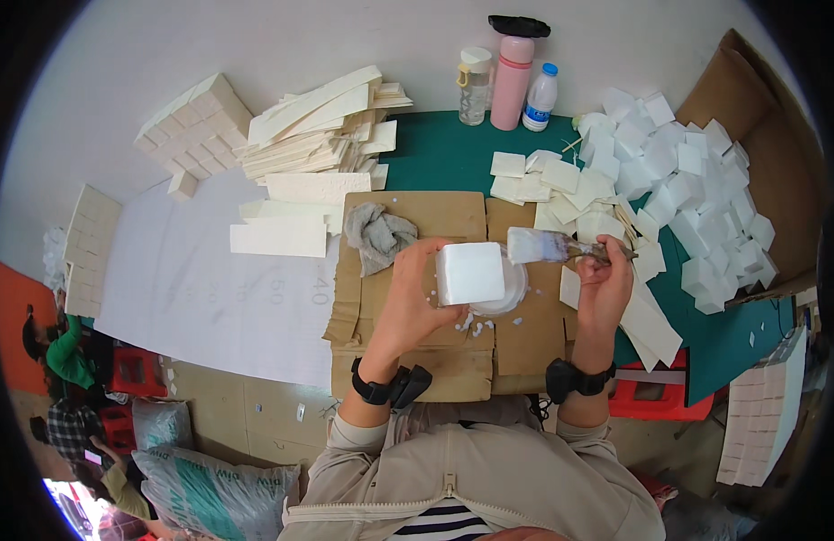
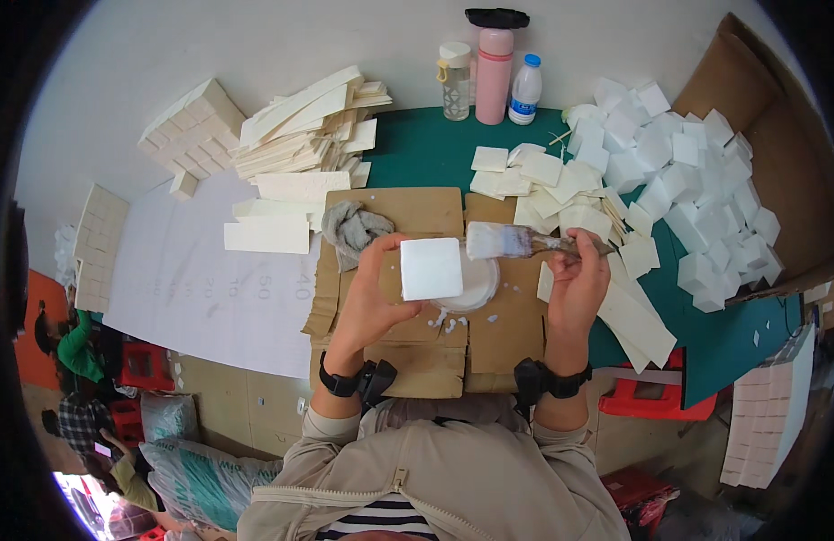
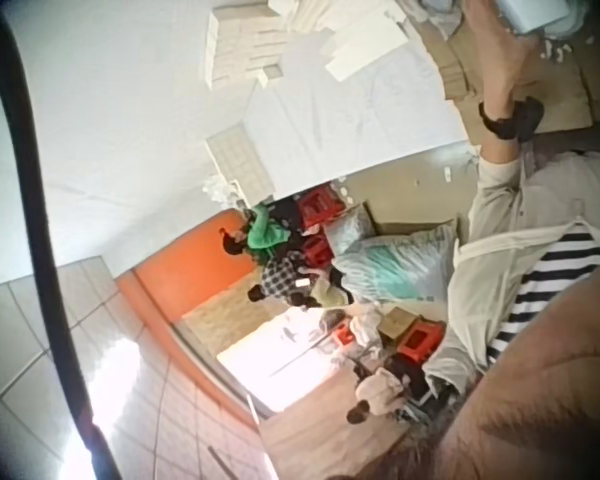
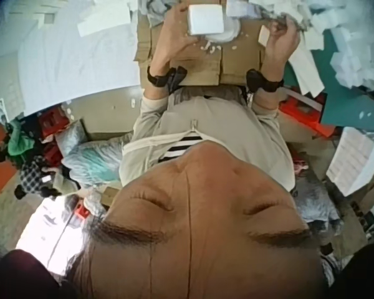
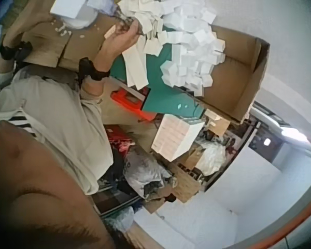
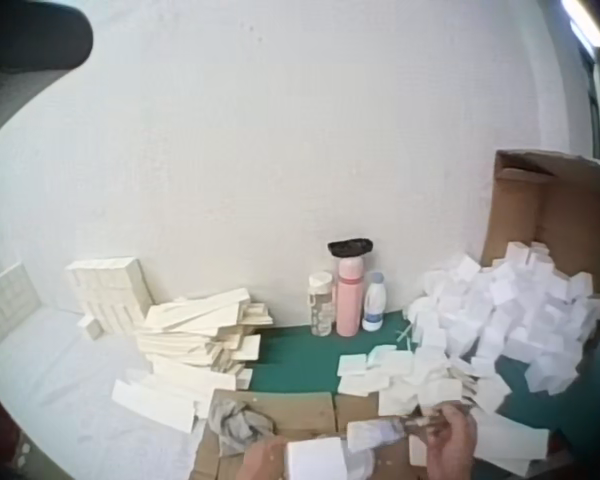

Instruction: The person wipes their hands with a cloth, applies glue to a foam block with a brush, and then presses foam strips onto the glued surfaces.

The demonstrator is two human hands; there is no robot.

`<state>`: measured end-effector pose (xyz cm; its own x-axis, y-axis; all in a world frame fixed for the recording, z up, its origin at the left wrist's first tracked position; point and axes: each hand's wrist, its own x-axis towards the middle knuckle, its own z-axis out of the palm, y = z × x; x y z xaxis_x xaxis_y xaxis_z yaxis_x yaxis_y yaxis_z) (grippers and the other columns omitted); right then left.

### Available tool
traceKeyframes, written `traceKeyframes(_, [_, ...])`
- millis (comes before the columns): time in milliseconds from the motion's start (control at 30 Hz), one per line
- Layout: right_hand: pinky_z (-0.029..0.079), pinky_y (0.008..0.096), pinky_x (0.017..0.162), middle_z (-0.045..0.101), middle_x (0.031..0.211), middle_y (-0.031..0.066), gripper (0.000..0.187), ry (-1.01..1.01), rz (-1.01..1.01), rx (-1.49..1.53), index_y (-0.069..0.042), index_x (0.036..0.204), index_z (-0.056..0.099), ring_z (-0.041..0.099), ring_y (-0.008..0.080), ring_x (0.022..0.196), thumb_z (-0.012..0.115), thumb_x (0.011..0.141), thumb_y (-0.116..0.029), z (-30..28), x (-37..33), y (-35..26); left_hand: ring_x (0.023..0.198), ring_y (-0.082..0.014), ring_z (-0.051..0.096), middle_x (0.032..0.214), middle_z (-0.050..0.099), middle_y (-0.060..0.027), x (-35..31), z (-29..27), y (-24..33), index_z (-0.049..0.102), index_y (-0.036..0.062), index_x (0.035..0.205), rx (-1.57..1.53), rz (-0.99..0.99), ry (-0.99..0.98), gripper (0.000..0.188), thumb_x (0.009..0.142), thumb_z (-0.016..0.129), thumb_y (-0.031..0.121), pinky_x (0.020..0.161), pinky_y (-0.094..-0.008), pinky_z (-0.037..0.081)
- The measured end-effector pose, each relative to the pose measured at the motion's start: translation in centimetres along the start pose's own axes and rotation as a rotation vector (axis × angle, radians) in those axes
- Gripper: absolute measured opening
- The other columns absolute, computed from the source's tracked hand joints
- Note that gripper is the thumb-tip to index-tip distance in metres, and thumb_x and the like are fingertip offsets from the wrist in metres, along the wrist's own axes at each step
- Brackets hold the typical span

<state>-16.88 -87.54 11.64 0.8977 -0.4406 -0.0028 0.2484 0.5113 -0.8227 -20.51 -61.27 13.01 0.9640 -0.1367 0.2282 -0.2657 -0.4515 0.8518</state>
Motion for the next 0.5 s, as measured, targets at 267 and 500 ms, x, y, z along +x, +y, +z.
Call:
traceKeyframes(267, [0.037,0.0245,0.057,0.055,0.073,0.003,0.018,-0.03,0.118,0.064,0.0,0.098,0.06,0.047,0.0097,0.06,0.055,0.097,-0.017,0.4,-1.6,0.3,0.126,-0.0274,0.048,0.129,0.054,-0.0131,0.1,0.3,-0.5,0.046,0.0041,0.133,-0.061,-0.056,0.034,0.078,0.063,0.081,0.008,0.11,-0.0378,0.035])
traceKeyframes(500, [0.038,0.0246,0.057,0.055,0.075,0.0021,0.018,-0.056,0.115,0.088,-0.001,0.099,0.06,0.047,0.0095,0.061,0.055,0.098,-0.018,0.4,-2.5,0.3,0.126,-0.0273,0.049,0.128,0.055,-0.0133,0.0,0.5,-1.1,0.046,0.0033,0.131,-0.046,-0.102,0.071,0.077,0.062,0.081,0.008,0.109,-0.0378,0.035])
